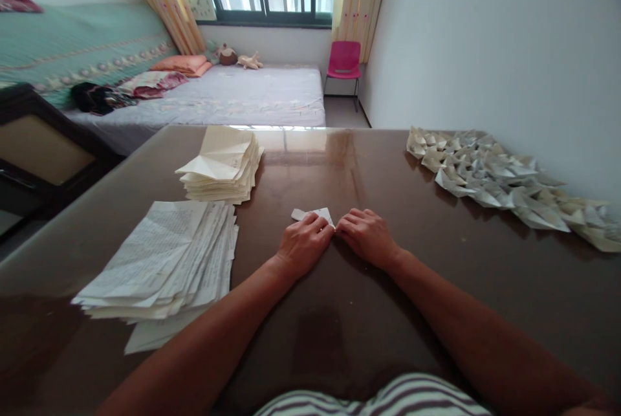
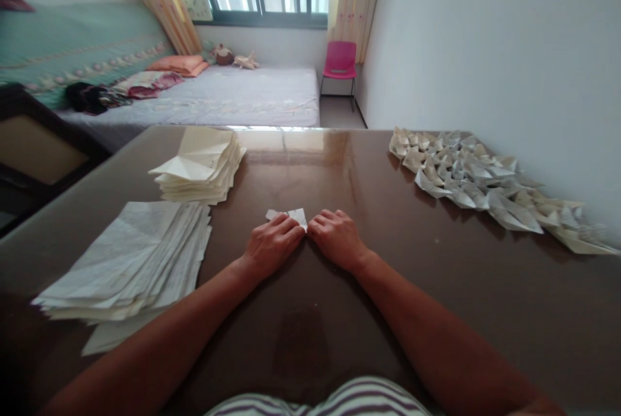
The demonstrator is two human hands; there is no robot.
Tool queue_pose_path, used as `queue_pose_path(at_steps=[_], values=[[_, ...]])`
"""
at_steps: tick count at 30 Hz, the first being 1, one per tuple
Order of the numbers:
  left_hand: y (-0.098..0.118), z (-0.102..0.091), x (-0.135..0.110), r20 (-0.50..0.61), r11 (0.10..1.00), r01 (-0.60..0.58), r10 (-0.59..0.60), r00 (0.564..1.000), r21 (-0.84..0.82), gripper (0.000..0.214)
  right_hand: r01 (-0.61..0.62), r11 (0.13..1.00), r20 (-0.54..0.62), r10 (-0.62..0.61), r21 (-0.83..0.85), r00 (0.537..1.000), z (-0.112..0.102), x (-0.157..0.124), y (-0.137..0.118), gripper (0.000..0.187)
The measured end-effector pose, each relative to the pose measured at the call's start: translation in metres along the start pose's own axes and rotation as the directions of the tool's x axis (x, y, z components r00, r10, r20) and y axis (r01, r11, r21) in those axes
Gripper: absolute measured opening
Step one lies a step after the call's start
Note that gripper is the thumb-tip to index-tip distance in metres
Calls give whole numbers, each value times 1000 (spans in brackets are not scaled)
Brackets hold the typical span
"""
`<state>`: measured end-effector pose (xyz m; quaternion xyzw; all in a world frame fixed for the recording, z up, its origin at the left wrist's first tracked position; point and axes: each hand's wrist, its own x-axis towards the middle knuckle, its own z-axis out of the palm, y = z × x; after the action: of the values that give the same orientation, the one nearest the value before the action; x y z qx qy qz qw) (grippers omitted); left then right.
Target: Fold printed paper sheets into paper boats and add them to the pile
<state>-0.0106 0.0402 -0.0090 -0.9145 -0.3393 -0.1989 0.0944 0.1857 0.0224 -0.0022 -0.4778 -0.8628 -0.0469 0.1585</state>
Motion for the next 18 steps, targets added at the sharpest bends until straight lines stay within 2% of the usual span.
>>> queue_pose_path(at_steps=[7, 12, 18], values=[[-29, -6, -8, -2, 994, 108, -108, 994, -5, 11, -31, 963, -31, 41, 268, 999, 3, -10, 39, 14], [-29, -3, -7, -20, 998, 62, -62, 998, 11, 14, -14, 928, -49, 35, 373, 998, 3, -13, 50, 16], [-31, -1, -5, -5, 993, 82, -82, 997, 85, 10, -40, 880, -29, 61, 472, 998, 1, -15, 57, 16]])
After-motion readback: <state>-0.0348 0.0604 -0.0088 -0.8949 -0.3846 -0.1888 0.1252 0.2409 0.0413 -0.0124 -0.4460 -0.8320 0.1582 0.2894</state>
